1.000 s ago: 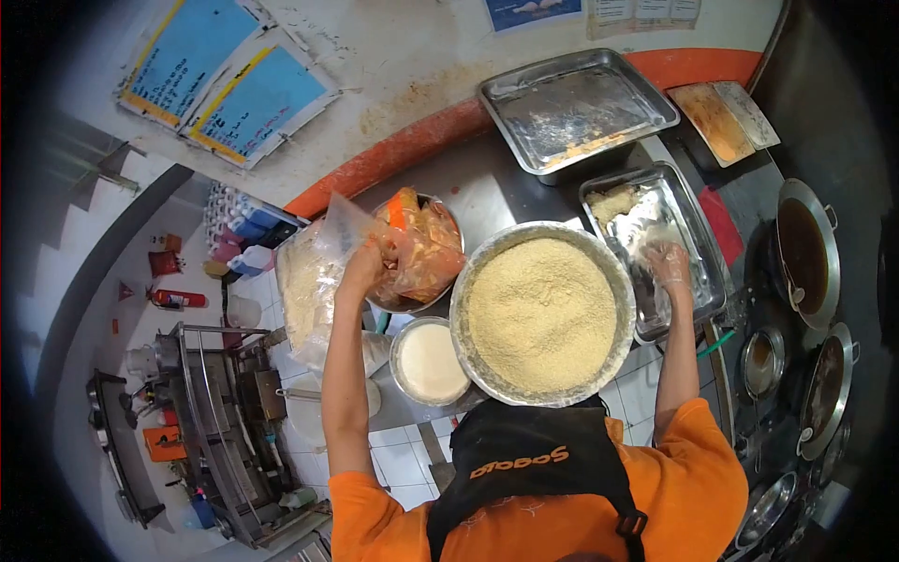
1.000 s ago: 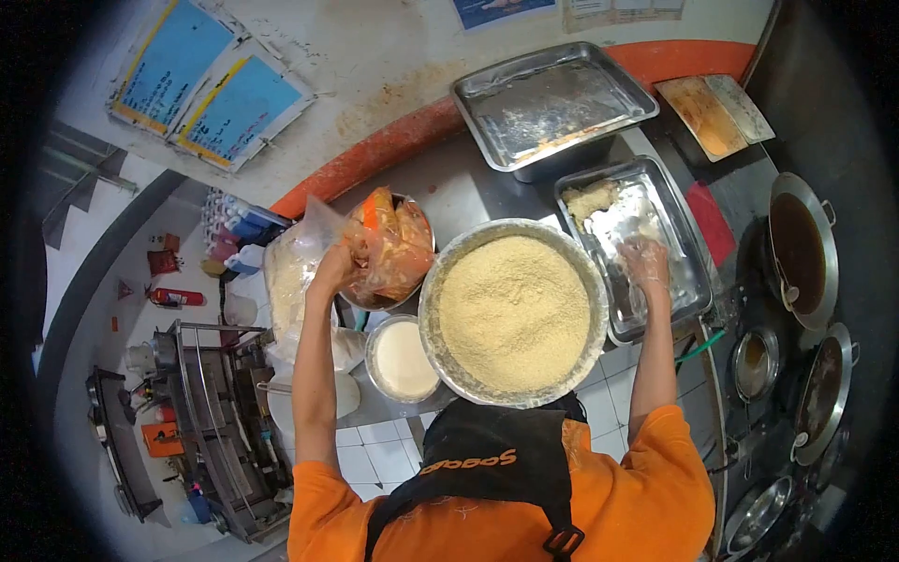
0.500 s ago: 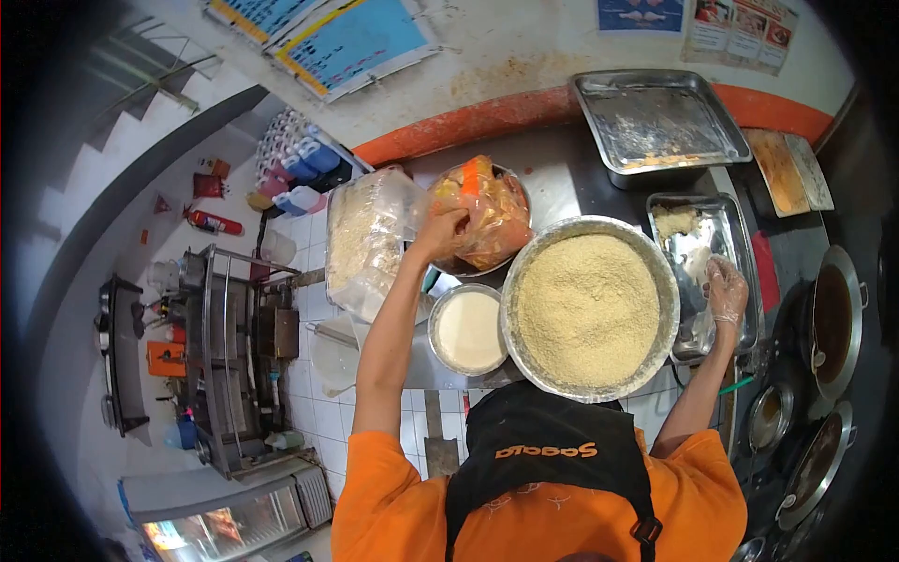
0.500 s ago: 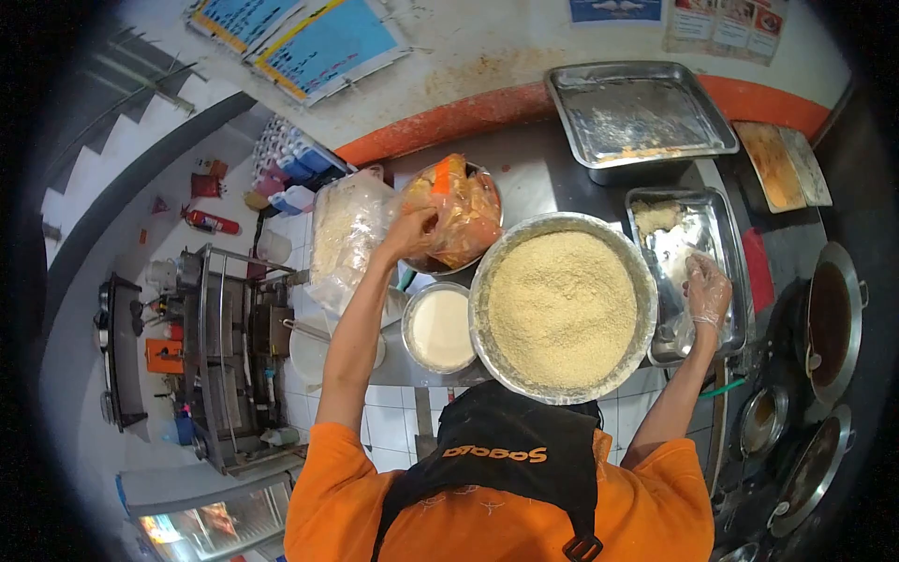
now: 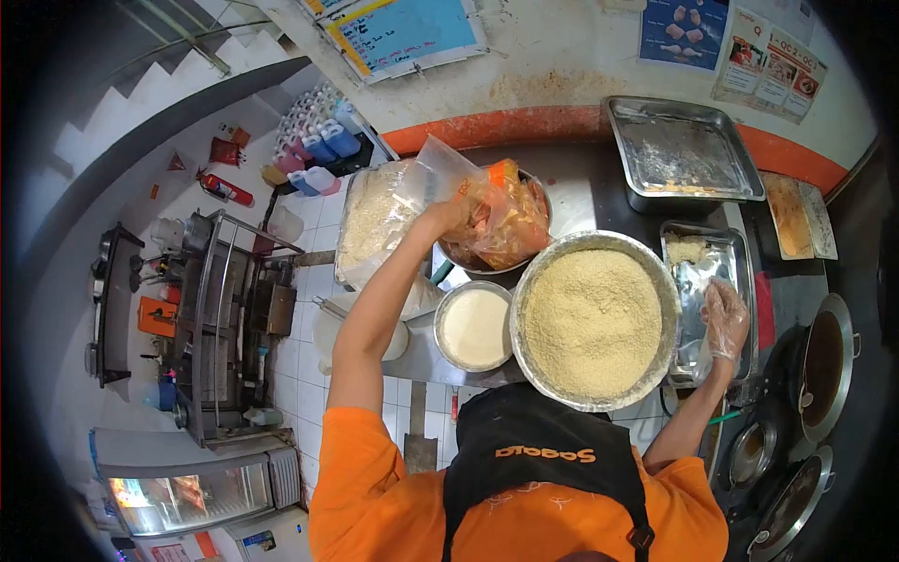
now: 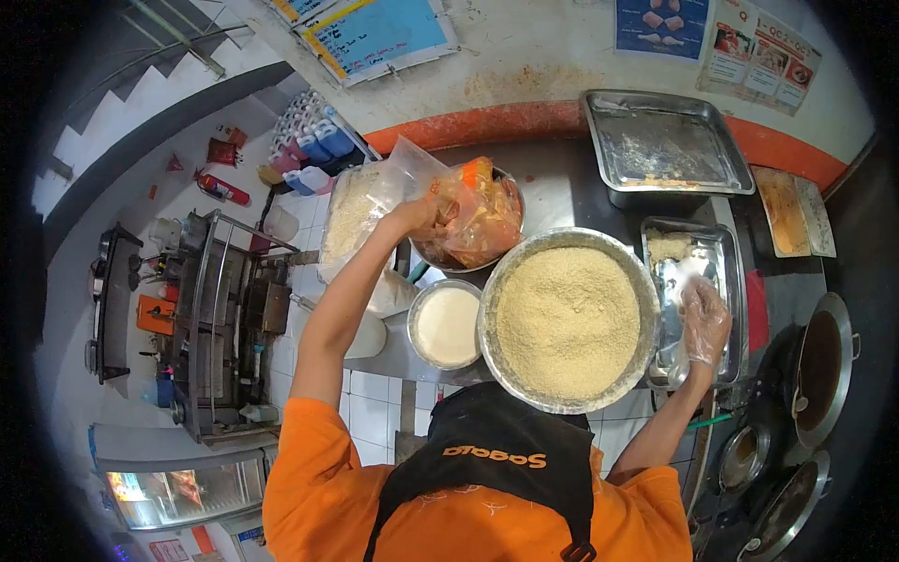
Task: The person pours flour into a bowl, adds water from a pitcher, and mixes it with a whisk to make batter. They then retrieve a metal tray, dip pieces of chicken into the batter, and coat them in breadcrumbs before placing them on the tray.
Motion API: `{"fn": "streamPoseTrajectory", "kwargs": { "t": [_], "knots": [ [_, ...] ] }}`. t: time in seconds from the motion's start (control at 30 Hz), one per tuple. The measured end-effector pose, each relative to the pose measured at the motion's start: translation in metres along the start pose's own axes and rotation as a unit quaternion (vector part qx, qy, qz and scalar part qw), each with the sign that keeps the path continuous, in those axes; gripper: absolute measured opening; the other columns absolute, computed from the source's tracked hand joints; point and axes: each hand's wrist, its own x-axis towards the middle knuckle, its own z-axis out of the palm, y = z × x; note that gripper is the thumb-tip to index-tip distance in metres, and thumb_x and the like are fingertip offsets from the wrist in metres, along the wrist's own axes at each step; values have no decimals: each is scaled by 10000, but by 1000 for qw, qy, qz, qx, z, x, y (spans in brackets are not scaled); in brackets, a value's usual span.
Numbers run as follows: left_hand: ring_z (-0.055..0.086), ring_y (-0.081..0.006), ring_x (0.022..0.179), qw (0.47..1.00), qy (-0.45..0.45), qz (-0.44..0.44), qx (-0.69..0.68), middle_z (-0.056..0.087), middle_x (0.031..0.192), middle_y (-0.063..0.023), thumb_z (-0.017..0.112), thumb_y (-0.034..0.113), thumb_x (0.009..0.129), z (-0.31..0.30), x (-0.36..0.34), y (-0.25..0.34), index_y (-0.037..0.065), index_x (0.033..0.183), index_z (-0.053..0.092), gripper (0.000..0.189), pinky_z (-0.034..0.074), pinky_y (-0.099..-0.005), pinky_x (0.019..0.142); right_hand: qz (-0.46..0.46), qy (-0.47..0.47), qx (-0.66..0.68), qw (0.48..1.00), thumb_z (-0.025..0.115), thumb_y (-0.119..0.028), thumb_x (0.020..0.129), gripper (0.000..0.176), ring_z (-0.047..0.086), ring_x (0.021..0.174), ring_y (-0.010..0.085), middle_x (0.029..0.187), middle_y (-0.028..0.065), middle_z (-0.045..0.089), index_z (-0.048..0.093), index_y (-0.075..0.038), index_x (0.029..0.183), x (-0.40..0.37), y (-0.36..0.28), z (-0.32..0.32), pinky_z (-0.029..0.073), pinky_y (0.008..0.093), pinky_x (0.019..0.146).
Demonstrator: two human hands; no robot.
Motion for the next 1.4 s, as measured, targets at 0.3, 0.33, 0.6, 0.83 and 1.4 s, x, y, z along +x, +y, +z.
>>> {"fn": "streamPoseTrajectory", "kwargs": {
  "t": [0.3,0.33,0.6,0.83,1.4],
  "knots": [
    [693,-295,726,968,-155,-121,-158,708,832,-178,595,444,788,-6,17,15,48,867,715,421,555,-393,670,8,1,-2,1000,666,-163,928,264,577,662,88,856,56,677,692,15,1121,-21,14,-8,484,251,597],
    [682,-262,704,935,-202,-179,-232,705,852,-150,596,421,796,-13,11,20,82,860,708,363,553,-367,647,11,-1,13,1000,666,-156,928,259,576,663,87,858,54,676,691,16,1120,-23,12,-7,485,250,601],
    [610,-238,587,934,-152,-121,-300,620,701,-101,564,319,817,29,15,3,36,812,640,293,533,-363,581,8,-46,17,999,665,-154,934,256,588,712,84,915,56,686,691,18,1123,-33,-7,10,501,263,624],
    [638,-376,1103,968,89,-66,-226,631,1231,-244,596,347,815,95,28,-36,106,1307,586,548,525,-450,885,-22,-78,-18,997,656,-151,932,263,639,802,131,981,106,707,687,34,1117,-30,-19,22,525,280,710],
    [647,-426,924,995,-29,87,-26,681,915,-256,644,201,787,30,-6,-5,31,877,707,202,503,-479,855,-81,-85,-19,993,662,-153,942,261,594,727,81,898,47,688,690,19,1136,-37,-7,33,498,257,640]
  ]
}}
